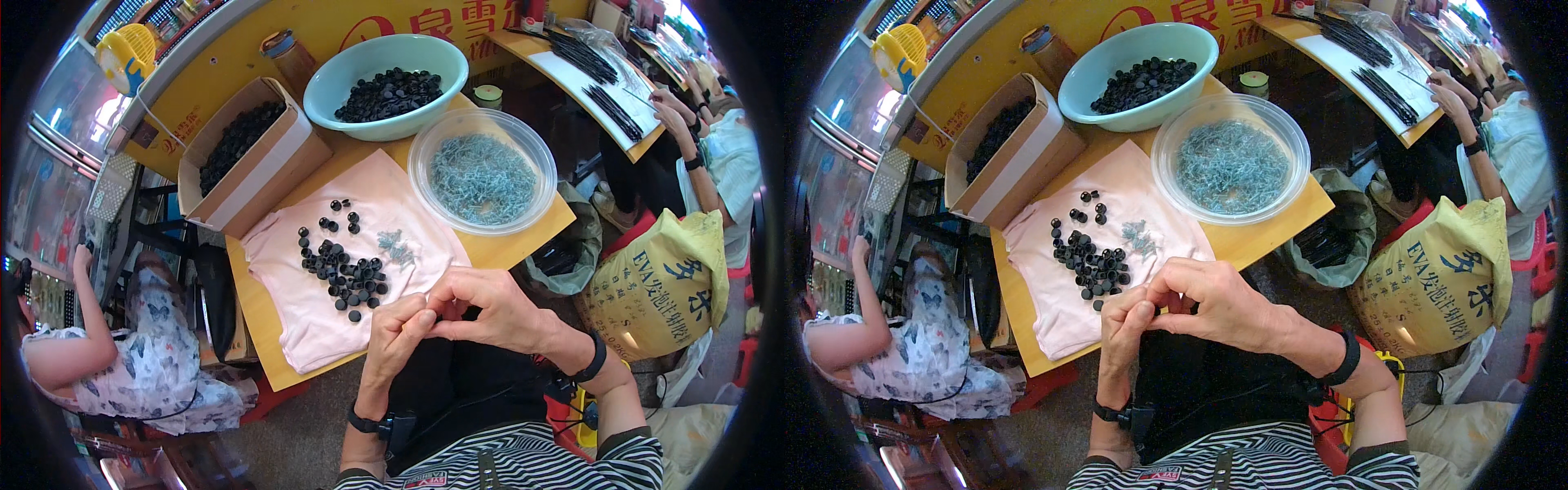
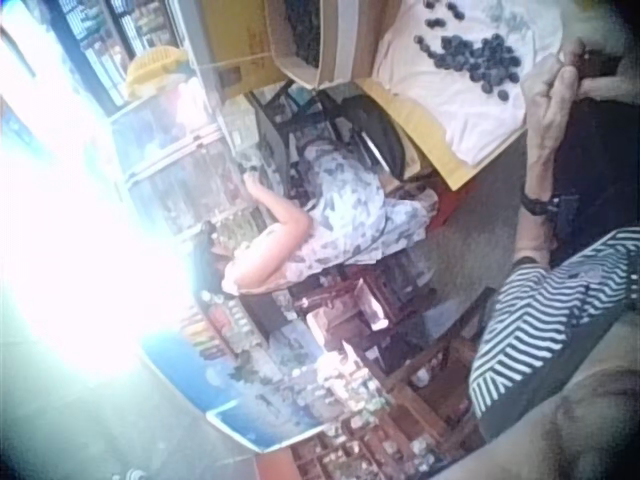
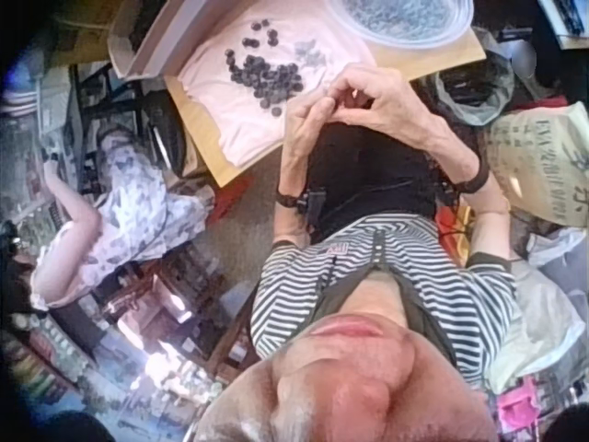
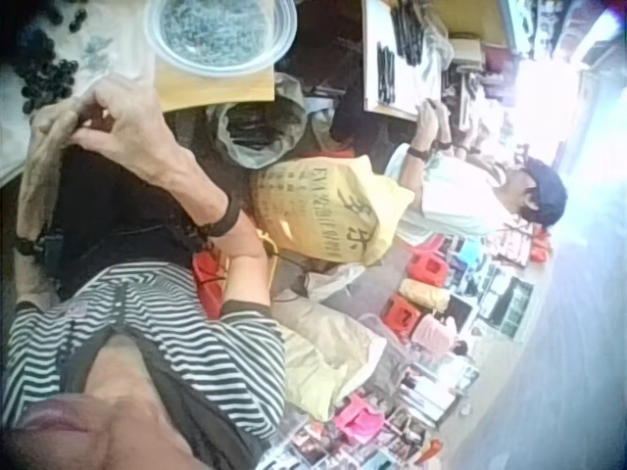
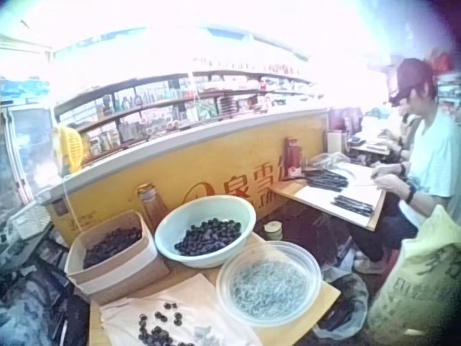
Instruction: Inserting silver metal pins into black circular plastic components.
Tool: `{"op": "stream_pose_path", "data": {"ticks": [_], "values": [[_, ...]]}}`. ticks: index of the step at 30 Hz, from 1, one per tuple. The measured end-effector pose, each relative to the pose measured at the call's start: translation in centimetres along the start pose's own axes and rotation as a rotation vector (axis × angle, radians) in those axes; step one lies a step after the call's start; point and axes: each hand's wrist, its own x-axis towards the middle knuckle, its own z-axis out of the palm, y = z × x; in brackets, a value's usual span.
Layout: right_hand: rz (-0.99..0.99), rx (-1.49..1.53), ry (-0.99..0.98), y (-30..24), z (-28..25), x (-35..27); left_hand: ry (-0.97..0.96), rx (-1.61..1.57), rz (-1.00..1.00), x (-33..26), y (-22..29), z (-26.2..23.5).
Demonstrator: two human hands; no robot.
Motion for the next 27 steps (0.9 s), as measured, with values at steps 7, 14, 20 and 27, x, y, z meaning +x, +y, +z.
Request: {"op": "stream_pose_path", "data": {"ticks": [7, 14, 20, 27], "values": [[-0.006, 0.1, 0.074, -0.3, 0.3, -0.1, 0.185, -0.143, -0.058, 0.0, -0.1, 1.3], [-0.061, 0.061, 0.066, 0.0, 0.1, -0.1, 0.29, -0.141, -0.037, 0.5, 0.6, 2.5], [-0.016, 0.124, 0.083, -0.1, 0.1, -0.2, 0.244, -0.118, -0.057, 0.4, 1.3, 2.0], [-0.035, 0.162, 0.072, 0.7, 1.2, 0.1, 0.528, -0.434, -0.132, 0.4, 1.2, 4.5]]}}
